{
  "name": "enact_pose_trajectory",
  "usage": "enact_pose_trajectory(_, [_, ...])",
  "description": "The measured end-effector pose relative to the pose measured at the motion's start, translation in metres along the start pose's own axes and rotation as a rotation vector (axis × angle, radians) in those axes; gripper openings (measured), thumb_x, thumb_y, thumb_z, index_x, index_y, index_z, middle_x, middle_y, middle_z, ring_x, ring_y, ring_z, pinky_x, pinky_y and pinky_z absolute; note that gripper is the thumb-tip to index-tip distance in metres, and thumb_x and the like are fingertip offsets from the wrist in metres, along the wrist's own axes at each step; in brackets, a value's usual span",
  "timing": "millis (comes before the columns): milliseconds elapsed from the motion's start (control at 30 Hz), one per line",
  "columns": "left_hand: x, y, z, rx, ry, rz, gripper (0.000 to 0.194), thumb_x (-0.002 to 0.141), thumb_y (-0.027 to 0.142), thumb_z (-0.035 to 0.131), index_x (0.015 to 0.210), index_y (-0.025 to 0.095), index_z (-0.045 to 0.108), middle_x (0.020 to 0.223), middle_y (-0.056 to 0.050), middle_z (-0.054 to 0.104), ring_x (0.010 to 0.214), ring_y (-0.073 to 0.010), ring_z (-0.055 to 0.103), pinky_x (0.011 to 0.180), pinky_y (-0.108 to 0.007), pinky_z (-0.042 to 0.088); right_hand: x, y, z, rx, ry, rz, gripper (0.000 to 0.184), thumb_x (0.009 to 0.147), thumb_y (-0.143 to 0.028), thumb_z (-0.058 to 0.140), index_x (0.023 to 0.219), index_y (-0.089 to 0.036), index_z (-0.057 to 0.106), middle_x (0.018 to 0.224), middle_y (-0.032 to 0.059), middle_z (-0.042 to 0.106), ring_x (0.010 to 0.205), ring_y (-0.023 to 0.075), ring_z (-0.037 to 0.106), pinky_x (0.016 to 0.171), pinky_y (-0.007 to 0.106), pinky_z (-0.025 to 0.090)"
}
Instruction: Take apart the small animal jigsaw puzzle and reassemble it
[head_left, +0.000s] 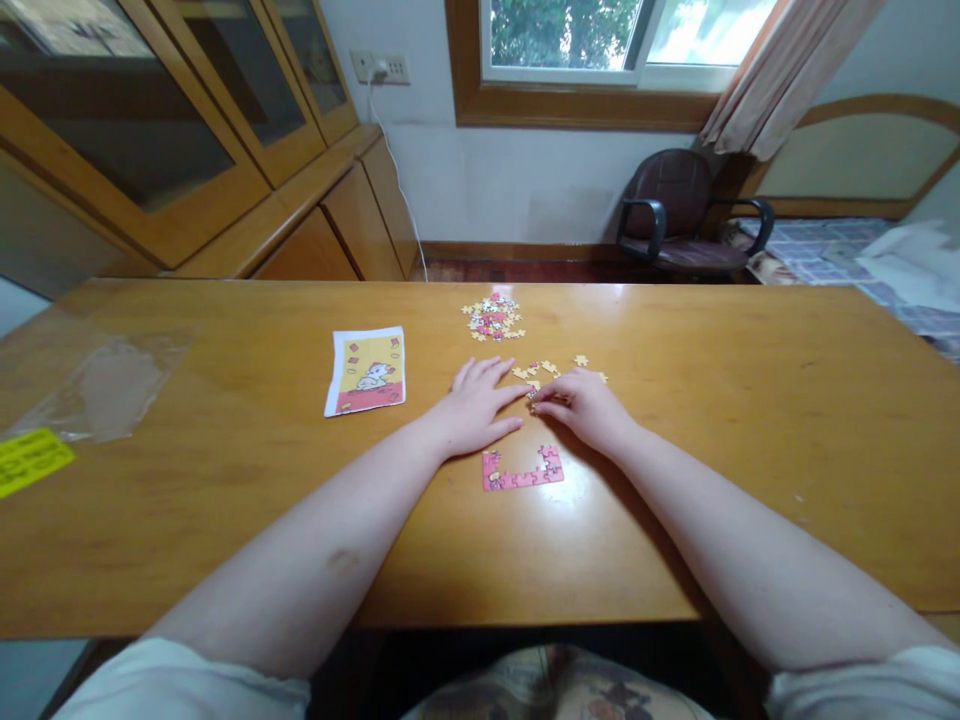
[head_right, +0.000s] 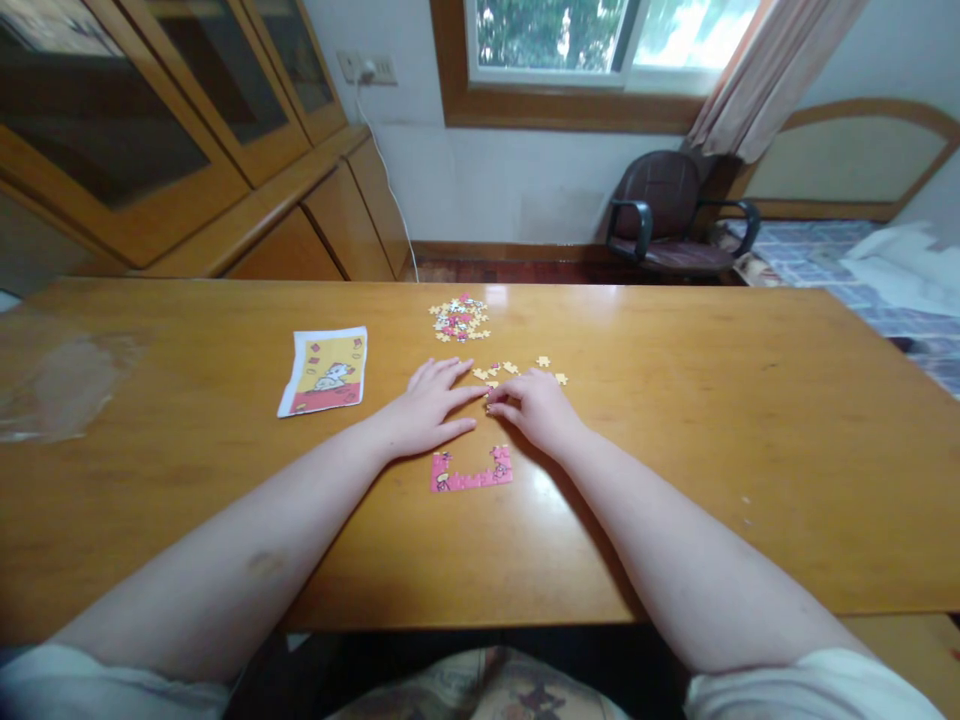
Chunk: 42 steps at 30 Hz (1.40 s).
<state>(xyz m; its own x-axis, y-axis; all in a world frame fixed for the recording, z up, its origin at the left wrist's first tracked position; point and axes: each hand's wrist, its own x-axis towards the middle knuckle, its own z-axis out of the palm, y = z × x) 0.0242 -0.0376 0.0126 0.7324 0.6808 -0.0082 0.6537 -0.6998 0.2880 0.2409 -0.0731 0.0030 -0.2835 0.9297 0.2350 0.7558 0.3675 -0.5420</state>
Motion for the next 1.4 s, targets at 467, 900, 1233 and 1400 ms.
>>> enact_pose_trajectory(467, [0.0, -0.001, 0.0, -0.023, -0.004, -0.002, 0.053, 0.088, 0.051, 0.054, 0.139, 0.035, 0.049, 0.157, -0.006, 0.029, 0.144, -0.034, 0.022, 0.117, -0.059, 0.013, -0.003, 0.001, -0.018, -0.276, -0.013, -0.113, 0.023, 0.082, -0.045, 0.069, 0.081, -0.022, 0.073, 0.084, 0.0053, 0.07, 0.083, 0.021, 0.058, 0.076, 0.035, 0.034])
enact_pose_trajectory(900, [0.0, 0.0, 0.002, -0.017, 0.003, 0.004, 0.054, 0.088, 0.051, 0.054, 0.139, 0.035, 0.049, 0.157, -0.006, 0.03, 0.144, -0.0332, 0.022, 0.117, -0.058, 0.014, -0.003, 0.0, -0.011, -0.287, -0.034, -0.111, 0.015, 0.086, -0.034, 0.067, 0.082, -0.021, 0.073, 0.083, 0.0051, 0.069, 0.08, 0.0186, 0.06, 0.073, 0.032, 0.035])
enact_pose_trajectory(1233, [0.0, 0.001, 0.0, -0.017, -0.006, -0.003, 0.054, 0.088, 0.05, 0.055, 0.139, 0.033, 0.049, 0.156, -0.007, 0.031, 0.144, -0.0334, 0.023, 0.117, -0.059, 0.014, -0.005, -0.002, -0.012, -0.217, -0.083, -0.175, 0.02, 0.091, -0.029, 0.057, 0.091, -0.022, 0.076, 0.085, 0.0064, 0.069, 0.081, 0.0189, 0.06, 0.076, 0.033, 0.039])
enact_pose_trajectory(1400, [0.0, 0.0, 0.001, -0.031, 0.01, 0.012, 0.054, 0.088, 0.05, 0.054, 0.139, 0.033, 0.049, 0.157, -0.008, 0.03, 0.144, -0.0332, 0.023, 0.116, -0.06, 0.013, -0.004, 0.002, -0.015, -0.241, -0.037, -0.119, 0.022, 0.091, -0.029, 0.055, 0.089, -0.02, 0.075, 0.083, 0.0071, 0.068, 0.078, 0.0191, 0.059, 0.074, 0.033, 0.039])
